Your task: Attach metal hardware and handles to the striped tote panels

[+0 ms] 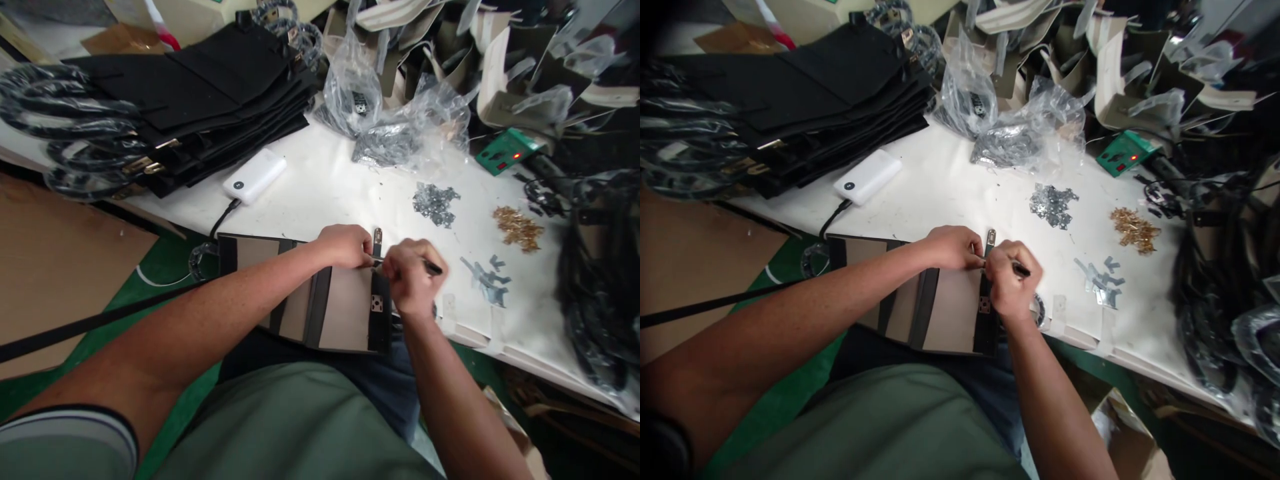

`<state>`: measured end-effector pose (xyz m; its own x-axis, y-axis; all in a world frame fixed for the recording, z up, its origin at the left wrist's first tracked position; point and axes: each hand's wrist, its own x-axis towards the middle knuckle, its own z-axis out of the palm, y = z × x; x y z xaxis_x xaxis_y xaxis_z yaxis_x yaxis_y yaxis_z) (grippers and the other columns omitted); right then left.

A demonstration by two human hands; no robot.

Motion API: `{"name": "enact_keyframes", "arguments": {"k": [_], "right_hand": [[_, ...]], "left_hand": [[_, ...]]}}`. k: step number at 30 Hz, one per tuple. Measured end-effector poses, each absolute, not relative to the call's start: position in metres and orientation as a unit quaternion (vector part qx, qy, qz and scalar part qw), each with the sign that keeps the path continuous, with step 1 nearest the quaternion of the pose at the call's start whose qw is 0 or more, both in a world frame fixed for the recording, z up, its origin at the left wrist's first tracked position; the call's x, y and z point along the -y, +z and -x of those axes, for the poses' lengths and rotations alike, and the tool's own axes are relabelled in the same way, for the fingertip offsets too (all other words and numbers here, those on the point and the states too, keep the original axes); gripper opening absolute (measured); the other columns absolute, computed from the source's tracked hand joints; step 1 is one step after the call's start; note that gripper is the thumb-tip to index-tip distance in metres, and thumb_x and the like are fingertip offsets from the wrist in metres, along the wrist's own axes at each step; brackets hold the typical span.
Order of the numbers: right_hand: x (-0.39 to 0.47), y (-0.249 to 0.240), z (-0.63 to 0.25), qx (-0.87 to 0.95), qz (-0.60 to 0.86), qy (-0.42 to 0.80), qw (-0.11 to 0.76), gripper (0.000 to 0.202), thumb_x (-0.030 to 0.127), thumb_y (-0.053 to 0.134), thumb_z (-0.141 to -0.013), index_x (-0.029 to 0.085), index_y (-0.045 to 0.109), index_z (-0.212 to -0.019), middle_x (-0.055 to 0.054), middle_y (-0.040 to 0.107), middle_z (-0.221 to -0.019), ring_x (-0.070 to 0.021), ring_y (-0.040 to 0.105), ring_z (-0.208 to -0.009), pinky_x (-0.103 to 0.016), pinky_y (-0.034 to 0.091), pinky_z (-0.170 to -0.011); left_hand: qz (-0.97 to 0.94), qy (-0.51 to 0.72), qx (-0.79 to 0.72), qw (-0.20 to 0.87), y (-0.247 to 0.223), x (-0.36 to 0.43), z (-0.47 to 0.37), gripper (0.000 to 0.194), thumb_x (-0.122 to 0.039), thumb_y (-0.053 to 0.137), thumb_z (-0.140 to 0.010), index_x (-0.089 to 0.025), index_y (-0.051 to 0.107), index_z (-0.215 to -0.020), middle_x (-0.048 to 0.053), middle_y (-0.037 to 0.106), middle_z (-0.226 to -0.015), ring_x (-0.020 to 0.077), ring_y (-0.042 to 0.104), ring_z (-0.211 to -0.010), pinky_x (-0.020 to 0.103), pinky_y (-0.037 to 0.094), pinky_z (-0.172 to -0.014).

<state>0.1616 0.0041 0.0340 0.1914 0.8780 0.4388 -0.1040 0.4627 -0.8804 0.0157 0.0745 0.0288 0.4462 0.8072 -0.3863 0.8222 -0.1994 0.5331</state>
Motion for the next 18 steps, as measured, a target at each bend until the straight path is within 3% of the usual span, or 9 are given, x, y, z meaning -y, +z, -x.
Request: {"name": "enact_keyframes", "arguments": {"k": [11, 16, 18], "right_hand": [[0.019, 0.019, -0.180, 0.557, 0.460, 0.333, 0.606, 0.037, 0.034, 0.066, -0.094, 0.023, 0.044, -0.066, 0.005, 0.048, -0.056, -0.0116, 0.046, -0.050, -0.028, 0.038, -0.051], [0.019, 0.020, -0.178, 0.567, 0.475, 0.325, 0.589, 0.038, 0.036, 0.065, -0.094, 0.022, 0.047, -0.065, 0.005, 0.050, -0.057, -0.0115, 0.046, -0.052, -0.027, 0.038, -0.053], [0.017, 0.021, -0.179, 0.565, 0.478, 0.326, 0.589, 0.038, 0.036, 0.066, -0.094, 0.022, 0.047, -0.064, 0.005, 0.050, -0.056, -0.0111, 0.045, -0.051, -0.027, 0.038, -0.052]], "left_hand": [[-0.782, 0.023, -0.534, 0.322, 0.031, -0.066, -0.015, 0.019, -0.042, 0.071, -0.077, -0.029, 0.074, -0.091, -0.003, 0.075, -0.091, 0.0192, 0.067, -0.081, 0.028, 0.044, -0.066], [-0.849, 0.150, -0.491, 0.123, 0.031, -0.016, -0.010, 0.016, -0.033, 0.063, -0.092, -0.020, 0.069, -0.099, 0.008, 0.071, -0.113, 0.0272, 0.060, -0.112, 0.039, 0.046, -0.093], [-0.875, 0.172, -0.440, 0.104, 0.022, 0.019, -0.004, 0.025, -0.039, 0.055, -0.099, -0.020, 0.070, -0.106, 0.010, 0.069, -0.122, 0.0276, 0.057, -0.118, 0.044, 0.042, -0.105]]}}
